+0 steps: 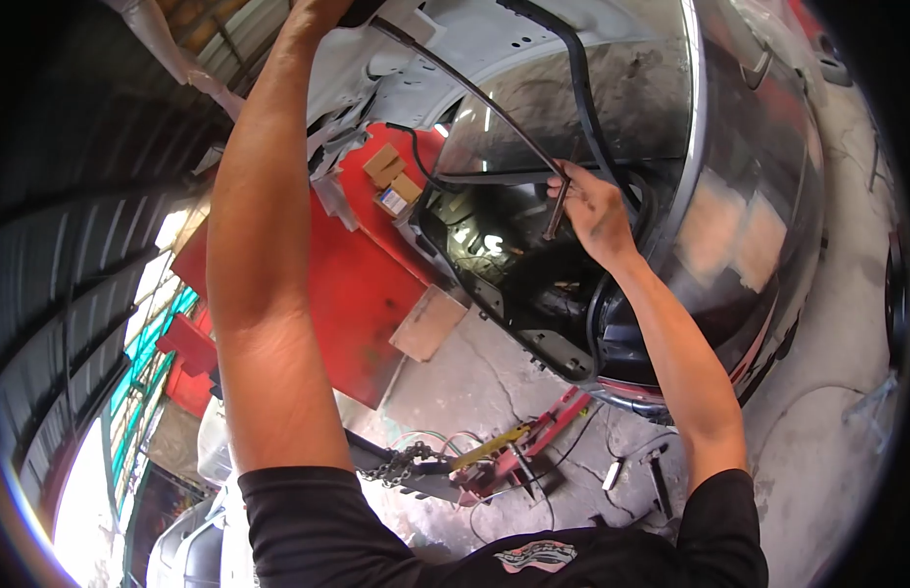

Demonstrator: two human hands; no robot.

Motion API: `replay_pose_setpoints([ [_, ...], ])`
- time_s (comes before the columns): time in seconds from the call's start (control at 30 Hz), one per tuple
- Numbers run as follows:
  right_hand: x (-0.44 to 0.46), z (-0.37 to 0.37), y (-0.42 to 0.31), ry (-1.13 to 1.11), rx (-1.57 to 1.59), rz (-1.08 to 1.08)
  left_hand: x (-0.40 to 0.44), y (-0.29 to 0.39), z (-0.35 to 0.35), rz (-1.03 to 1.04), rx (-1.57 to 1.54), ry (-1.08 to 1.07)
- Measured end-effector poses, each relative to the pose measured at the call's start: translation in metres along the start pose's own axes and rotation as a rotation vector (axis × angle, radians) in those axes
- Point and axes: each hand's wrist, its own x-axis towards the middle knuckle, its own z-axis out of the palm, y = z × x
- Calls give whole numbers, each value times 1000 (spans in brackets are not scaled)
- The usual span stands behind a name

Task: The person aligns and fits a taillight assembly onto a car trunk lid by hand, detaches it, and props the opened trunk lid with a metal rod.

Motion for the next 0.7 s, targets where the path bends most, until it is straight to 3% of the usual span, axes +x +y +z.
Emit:
replay_pose_setpoints([
  [0.03, -1, -4, -11, -81, -250, -106, 0, -1, -1, 7, 0, -14],
  [0.07, -2, -3, -17, -78, -249, -110, 0, -1, 0, 18, -2, -30],
  [0.13, 0, 0, -27, -89, -636, -158, 0, -2, 0, 33, -4, -29],
  [0.17, 4, 0, -30, -85, -632, -163, 0, -2, -1, 40, -5, -32],
  [0.23, 12, 2, -34, 99, -898, -436, 2, -1, -2, 34, 7, -25],
  [0.47, 15, 8, -4, 173, -664, -457, -1, 0, -2, 48, 12, -28],
  [0.57, 21, 0, -16, 91, -439, -354, 1, -1, -2, 55, 19, -30],
  [0.63, 24, -6, -25, -25, -255, -157, 3, -2, -3, 57, 18, -31],
  [0.7, 27, -12, -21, -64, -264, -117, 3, -3, -2, 57, 5, -39],
])
